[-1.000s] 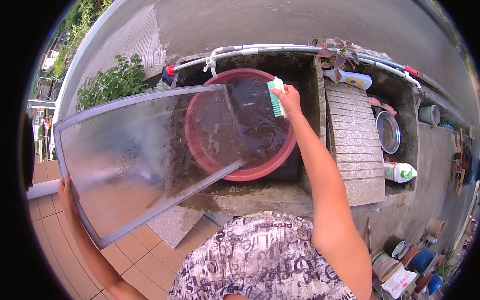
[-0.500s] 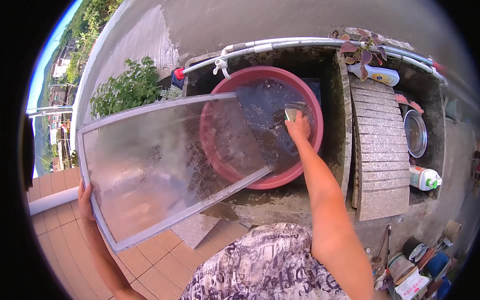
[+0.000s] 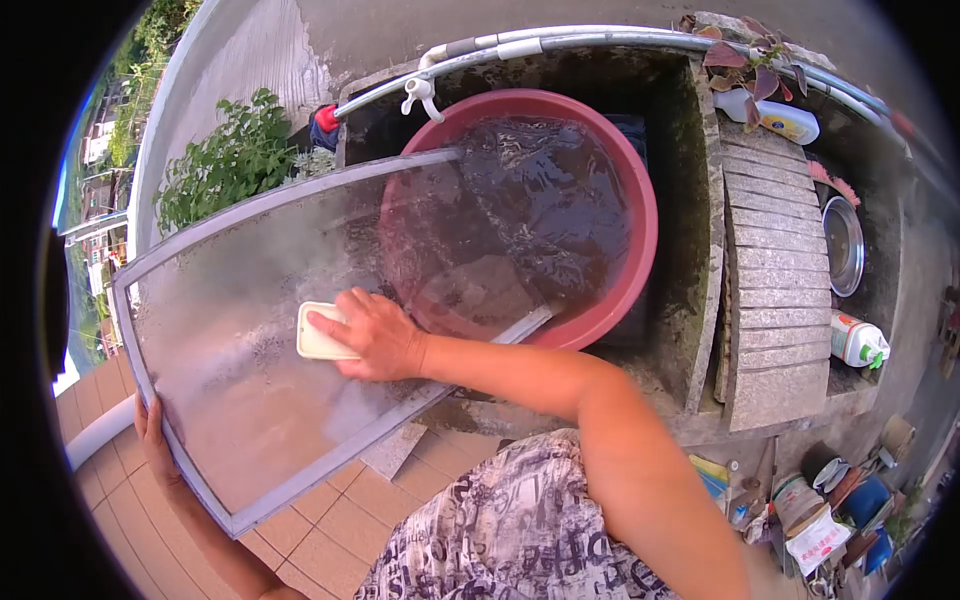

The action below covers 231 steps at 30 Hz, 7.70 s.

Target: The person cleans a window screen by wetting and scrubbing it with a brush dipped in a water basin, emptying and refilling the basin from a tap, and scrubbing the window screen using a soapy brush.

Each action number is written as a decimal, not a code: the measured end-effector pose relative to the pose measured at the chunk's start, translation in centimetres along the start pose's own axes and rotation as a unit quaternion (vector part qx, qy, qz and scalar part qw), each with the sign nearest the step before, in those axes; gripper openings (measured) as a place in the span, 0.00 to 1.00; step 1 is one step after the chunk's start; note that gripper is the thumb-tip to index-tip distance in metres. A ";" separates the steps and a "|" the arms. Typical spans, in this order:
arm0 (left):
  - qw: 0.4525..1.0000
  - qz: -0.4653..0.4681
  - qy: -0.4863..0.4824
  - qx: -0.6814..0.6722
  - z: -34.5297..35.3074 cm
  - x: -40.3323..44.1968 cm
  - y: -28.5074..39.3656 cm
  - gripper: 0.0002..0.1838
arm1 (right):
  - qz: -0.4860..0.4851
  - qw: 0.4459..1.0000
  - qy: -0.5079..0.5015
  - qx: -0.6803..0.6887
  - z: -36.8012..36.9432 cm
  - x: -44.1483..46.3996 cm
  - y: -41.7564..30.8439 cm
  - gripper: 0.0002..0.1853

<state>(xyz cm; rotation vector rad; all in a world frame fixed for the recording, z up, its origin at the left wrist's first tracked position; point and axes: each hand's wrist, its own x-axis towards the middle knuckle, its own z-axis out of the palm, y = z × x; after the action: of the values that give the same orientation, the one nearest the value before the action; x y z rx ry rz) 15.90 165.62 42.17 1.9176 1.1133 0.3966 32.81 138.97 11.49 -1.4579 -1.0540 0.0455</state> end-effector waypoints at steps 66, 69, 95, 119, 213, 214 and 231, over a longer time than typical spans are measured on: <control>0.998 0.032 -0.018 0.049 3.3 -1.5 1.7 0.27 | -0.033 0.999 0.039 0.002 0.3 7.7 -2.7 0.40; 0.997 0.048 -0.035 0.058 3.1 -1.4 2.3 0.30 | 0.057 0.996 0.054 -0.029 0.5 7.0 3.9 0.35; 0.997 0.069 -0.046 -0.001 5.2 -1.3 2.9 0.32 | -0.020 0.996 0.081 -0.032 3.4 17.7 -0.8 0.35; 0.997 0.048 -0.047 0.034 3.2 0.7 -0.9 0.34 | 0.446 0.862 0.012 -0.240 -2.7 3.3 15.1 0.30; 0.989 0.091 -0.073 0.091 3.4 1.9 0.3 0.25 | 0.303 0.947 -0.016 -0.103 -5.7 -2.4 5.5 0.36; 0.988 0.094 -0.077 0.091 3.3 2.1 0.1 0.25 | 0.205 0.977 0.009 -0.051 -4.2 -2.0 2.2 0.40; 0.988 0.081 -0.060 0.117 3.2 2.0 1.0 0.23 | 0.563 0.757 -0.078 -0.322 -12.1 -17.7 18.0 0.26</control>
<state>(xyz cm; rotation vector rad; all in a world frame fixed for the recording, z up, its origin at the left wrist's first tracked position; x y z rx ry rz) 19.52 165.43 40.82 2.2165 0.9621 0.2430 39.83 122.36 -10.01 -2.5929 -0.1237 0.7399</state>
